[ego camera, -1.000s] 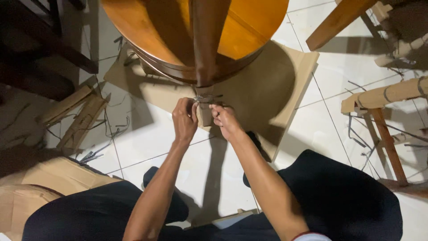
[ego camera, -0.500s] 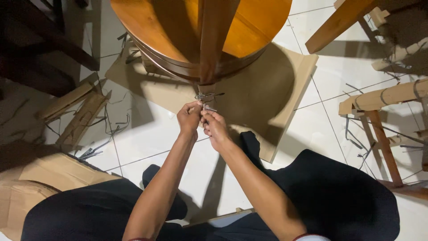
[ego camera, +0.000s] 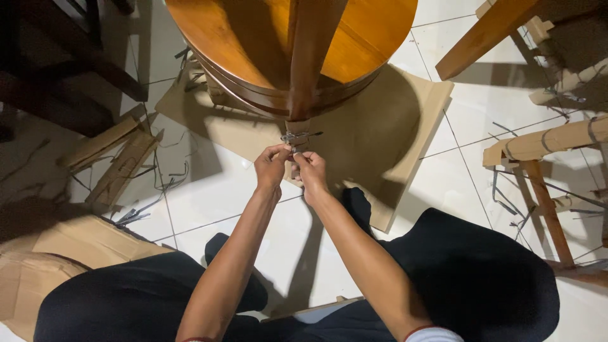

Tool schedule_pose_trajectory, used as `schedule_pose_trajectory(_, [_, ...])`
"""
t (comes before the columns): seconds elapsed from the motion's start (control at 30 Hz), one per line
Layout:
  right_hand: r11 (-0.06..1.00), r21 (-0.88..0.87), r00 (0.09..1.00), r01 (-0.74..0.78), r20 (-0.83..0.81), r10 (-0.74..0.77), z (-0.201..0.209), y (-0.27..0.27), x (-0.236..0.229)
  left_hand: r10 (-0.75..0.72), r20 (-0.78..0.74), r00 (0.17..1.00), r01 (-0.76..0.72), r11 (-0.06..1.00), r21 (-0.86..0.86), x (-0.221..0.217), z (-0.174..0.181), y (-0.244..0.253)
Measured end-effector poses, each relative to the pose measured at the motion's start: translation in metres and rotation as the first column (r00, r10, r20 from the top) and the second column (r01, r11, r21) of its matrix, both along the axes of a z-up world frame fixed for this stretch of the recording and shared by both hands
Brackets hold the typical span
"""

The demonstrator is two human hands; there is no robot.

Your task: Wrapping chair legs with protective cardboard and securing them with wire ties

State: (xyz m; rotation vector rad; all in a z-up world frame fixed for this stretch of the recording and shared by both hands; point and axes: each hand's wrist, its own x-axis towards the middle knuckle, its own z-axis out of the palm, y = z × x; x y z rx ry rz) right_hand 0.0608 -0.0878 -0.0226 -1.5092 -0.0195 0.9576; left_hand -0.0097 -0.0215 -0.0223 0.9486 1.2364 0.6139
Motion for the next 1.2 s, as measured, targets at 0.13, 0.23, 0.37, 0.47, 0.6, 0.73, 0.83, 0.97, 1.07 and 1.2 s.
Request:
schedule_pose_trajectory(0.13, [1.000, 0.008, 0.996, 0.025, 0.090, -0.025, 0.000, 0.003, -0.005, 0.023, -0.012, 1.000, -0.023, 0.999, 0.033, -0.001, 0.003, -0.001])
schedule_pose_trajectory(0.23, [1.000, 0.020, 0.988, 0.014, 0.155, -0.017, -0.013, 0.003, -0.004, 0.024, -0.013, 1.000, -0.023, 0.998, 0.065, -0.001, -0.002, -0.007])
schedule_pose_trajectory(0.37, [0.999, 0.043, 0.981, 0.006, 0.192, -0.015, -0.004, 0.002, -0.004, 0.017, -0.029, 0.999, -0.014, 0.997, 0.077, -0.004, 0.006, -0.009])
schedule_pose_trajectory(0.47, [0.999, 0.038, 0.990, 0.013, 0.143, -0.018, 0.004, 0.003, -0.007, 0.029, -0.062, 0.998, -0.022, 0.994, 0.109, -0.005, 0.005, -0.006])
schedule_pose_trajectory(0.6, [1.000, 0.007, 0.989, 0.000, 0.151, -0.001, 0.022, 0.000, -0.006, 0.017, -0.179, 0.984, 0.043, 0.944, 0.328, -0.008, 0.019, -0.012])
schedule_pose_trajectory(0.73, [1.000, 0.031, 0.987, -0.003, 0.160, -0.002, 0.023, 0.003, -0.006, -0.027, -0.212, 0.977, 0.140, 0.830, 0.540, -0.014, 0.035, -0.018])
schedule_pose_trajectory(0.83, [0.999, 0.048, 0.988, -0.004, 0.155, -0.004, 0.017, 0.004, -0.004, -0.050, -0.249, 0.967, 0.203, 0.746, 0.635, -0.022, 0.045, -0.018])
schedule_pose_trajectory(0.97, [0.999, 0.051, 0.989, -0.003, 0.150, -0.005, 0.018, 0.003, -0.003, -0.038, -0.257, 0.966, 0.213, 0.682, 0.700, -0.025, 0.055, -0.019])
schedule_pose_trajectory(1.07, [0.998, 0.063, 0.989, 0.002, 0.144, -0.011, 0.018, 0.002, -0.003, -0.034, -0.295, 0.955, 0.252, 0.614, 0.748, -0.024, 0.047, -0.015])
schedule_pose_trajectory(1.2, [0.998, 0.063, 0.986, 0.002, 0.164, -0.012, 0.020, 0.000, -0.002, -0.036, -0.276, 0.961, 0.228, 0.669, 0.707, -0.021, 0.037, -0.011])
